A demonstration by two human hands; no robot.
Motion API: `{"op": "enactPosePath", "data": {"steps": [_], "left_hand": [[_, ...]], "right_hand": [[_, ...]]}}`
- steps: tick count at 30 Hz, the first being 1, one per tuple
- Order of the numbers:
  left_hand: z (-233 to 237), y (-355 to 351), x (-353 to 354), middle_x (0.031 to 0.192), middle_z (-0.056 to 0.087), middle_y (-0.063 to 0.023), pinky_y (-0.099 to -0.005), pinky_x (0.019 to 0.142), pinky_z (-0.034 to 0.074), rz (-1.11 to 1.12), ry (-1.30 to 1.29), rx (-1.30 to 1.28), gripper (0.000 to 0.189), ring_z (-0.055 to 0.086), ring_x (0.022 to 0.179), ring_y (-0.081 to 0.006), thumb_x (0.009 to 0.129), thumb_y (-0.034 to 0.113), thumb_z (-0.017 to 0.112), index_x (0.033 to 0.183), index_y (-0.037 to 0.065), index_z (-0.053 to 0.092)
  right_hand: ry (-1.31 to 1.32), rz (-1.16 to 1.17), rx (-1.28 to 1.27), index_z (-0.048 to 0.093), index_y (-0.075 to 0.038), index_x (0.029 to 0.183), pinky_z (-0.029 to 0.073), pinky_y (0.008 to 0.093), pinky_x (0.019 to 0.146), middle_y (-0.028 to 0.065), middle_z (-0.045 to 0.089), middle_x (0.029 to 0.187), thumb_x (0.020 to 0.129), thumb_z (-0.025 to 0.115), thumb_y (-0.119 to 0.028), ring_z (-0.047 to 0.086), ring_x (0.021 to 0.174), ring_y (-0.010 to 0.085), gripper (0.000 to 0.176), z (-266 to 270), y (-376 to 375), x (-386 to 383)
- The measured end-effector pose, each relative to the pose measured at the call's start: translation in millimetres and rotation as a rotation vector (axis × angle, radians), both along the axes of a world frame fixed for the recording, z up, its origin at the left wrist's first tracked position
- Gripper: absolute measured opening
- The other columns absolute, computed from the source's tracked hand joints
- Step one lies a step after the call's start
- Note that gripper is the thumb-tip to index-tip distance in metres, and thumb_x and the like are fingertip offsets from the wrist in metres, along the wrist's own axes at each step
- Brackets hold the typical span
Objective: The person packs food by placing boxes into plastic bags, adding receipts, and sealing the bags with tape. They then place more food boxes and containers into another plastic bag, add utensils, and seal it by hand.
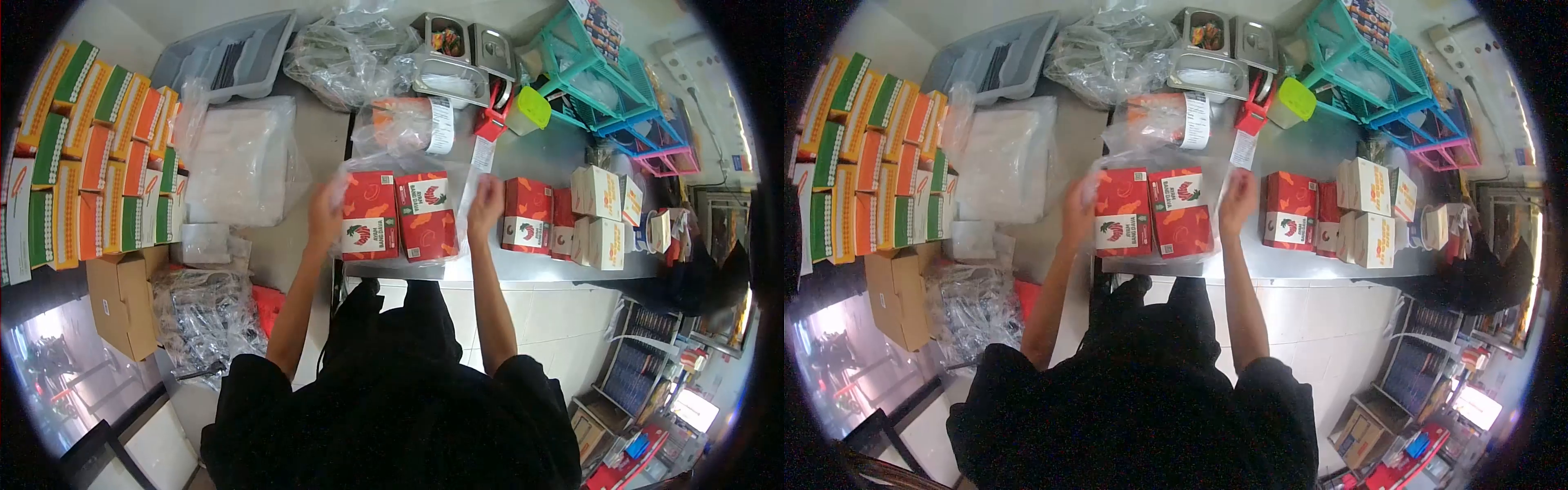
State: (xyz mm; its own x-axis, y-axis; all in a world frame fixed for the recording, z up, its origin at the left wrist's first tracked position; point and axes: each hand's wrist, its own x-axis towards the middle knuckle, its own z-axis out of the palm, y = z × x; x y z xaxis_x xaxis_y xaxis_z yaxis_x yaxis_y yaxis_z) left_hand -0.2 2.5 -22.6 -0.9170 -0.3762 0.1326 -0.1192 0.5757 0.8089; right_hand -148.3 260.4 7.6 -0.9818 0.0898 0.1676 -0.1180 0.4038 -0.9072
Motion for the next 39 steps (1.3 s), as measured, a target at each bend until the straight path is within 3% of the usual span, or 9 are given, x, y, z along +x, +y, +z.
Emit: {"op": "enactPosePath", "data": {"steps": [2, 4, 6, 8, 16, 18, 22, 29, 39], "left_hand": [[19.8, 12.3, 20.4, 0.104, 0.049, -0.0162, -0.0345, 0.081, 0.039, 0.419, 0.267, 0.102, 0.045, 0.048, 0.095, -0.0259, 0.068, 0.014, 0.065, 0.106, -0.001, 0.046], [26.2, 13.7, 55.1, 0.086, 0.053, -0.0127, -0.0326, 0.067, 0.042, 0.466, -0.261, -0.023, 0.029, 0.051, 0.076, -0.0230, 0.070, 0.020, 0.065, 0.084, 0.000, 0.049], [38.1, 8.2, 83.8, 0.064, 0.049, -0.0052, -0.0299, 0.051, 0.039, 0.230, -0.587, 0.245, 0.030, 0.047, 0.055, -0.0168, 0.074, 0.028, 0.063, 0.070, 0.003, 0.046], [86.8, -0.6, 83.9, 0.059, 0.046, -0.0019, -0.0280, 0.047, 0.037, 0.275, -0.587, 0.422, 0.031, 0.043, 0.050, -0.0139, 0.074, 0.030, 0.062, 0.070, 0.004, 0.048], [230.6, -22.1, 29.6, 0.062, 0.047, 0.0016, -0.0186, 0.050, 0.032, 0.369, -0.222, 0.590, 0.025, 0.042, 0.055, -0.0053, 0.081, 0.030, 0.056, 0.077, 0.005, 0.052], [223.8, -40.2, 21.6, 0.064, 0.047, 0.0006, -0.0201, 0.051, 0.033, 0.132, -0.106, 0.862, 0.022, 0.042, 0.058, -0.0069, 0.084, 0.026, 0.052, 0.084, 0.004, 0.052], [228.4, 0.3, 8.5, 0.062, 0.045, -0.0001, -0.0226, 0.058, 0.036, 0.262, 0.141, 0.949, 0.024, 0.043, 0.060, -0.0075, 0.086, 0.024, 0.048, 0.096, 0.002, 0.050], [236.2, -29.4, 63.3, 0.062, 0.046, 0.0014, -0.0191, 0.049, 0.038, 0.033, -0.128, 1.047, 0.030, 0.044, 0.052, -0.0056, 0.085, 0.022, 0.050, 0.103, -0.002, 0.047], [226.1, -8.3, 71.8, 0.066, 0.045, 0.0029, -0.0184, 0.045, 0.033, 0.246, -0.109, 1.062, 0.030, 0.040, 0.053, -0.0044, 0.086, 0.018, 0.047, 0.110, 0.001, 0.047]], "right_hand": [[0.256, -0.093, 0.095, 0.053, 0.004, 0.097, 0.043, 0.0300, 0.073, 0.0118, 0.058, 0.083, 0.078, 0.059, -0.020, 0.056, 0.076, 0.0216, 0.032, 28.7, 8.1, 17.8], [0.511, -0.192, 0.197, 0.055, 0.003, 0.093, 0.044, 0.0291, 0.069, 0.0129, 0.059, 0.082, 0.075, 0.061, -0.018, 0.057, 0.072, 0.0202, 0.028, 40.1, 27.3, 45.0], [-0.447, 0.196, 0.452, 0.055, 0.001, 0.093, 0.046, 0.0322, 0.067, 0.0123, 0.059, 0.080, 0.073, 0.063, -0.016, 0.059, 0.072, 0.0228, 0.028, 45.2, 56.3, 67.1], [-0.123, 0.203, 0.518, 0.054, 0.000, 0.095, 0.047, 0.0333, 0.063, 0.0141, 0.061, 0.081, 0.071, 0.064, -0.015, 0.060, 0.073, 0.0234, 0.030, 36.4, 85.9, 55.3], [-0.343, 0.583, -0.198, 0.037, -0.010, 0.124, 0.047, 0.0274, 0.071, 0.0093, 0.045, 0.119, 0.070, 0.066, -0.005, 0.056, 0.085, 0.0168, 0.061, 222.9, 89.5, 6.7], [-0.172, 0.487, -0.119, 0.035, -0.006, 0.125, 0.044, 0.0294, 0.078, 0.0095, 0.041, 0.122, 0.076, 0.063, -0.016, 0.053, 0.091, 0.0190, 0.058, 145.1, 135.9, -19.4], [0.024, -0.003, 1.224, 0.029, -0.001, 0.128, 0.022, 0.0443, 0.099, 0.0154, 0.029, 0.134, 0.074, 0.058, -0.031, 0.029, 0.122, 0.0312, 0.068, -47.6, 156.2, 23.3], [-0.380, -0.296, 0.938, 0.027, -0.008, 0.122, 0.031, 0.0554, 0.087, 0.0223, 0.023, 0.128, 0.041, 0.079, -0.047, 0.028, 0.115, 0.0418, 0.104, 9.1, 125.2, 90.8], [-0.132, -0.064, -0.261, 0.012, -0.005, 0.129, 0.049, 0.0371, 0.076, 0.0180, 0.023, 0.127, 0.053, 0.073, -0.008, 0.048, 0.101, 0.0260, 0.097, 134.7, 83.4, 66.1]]}}
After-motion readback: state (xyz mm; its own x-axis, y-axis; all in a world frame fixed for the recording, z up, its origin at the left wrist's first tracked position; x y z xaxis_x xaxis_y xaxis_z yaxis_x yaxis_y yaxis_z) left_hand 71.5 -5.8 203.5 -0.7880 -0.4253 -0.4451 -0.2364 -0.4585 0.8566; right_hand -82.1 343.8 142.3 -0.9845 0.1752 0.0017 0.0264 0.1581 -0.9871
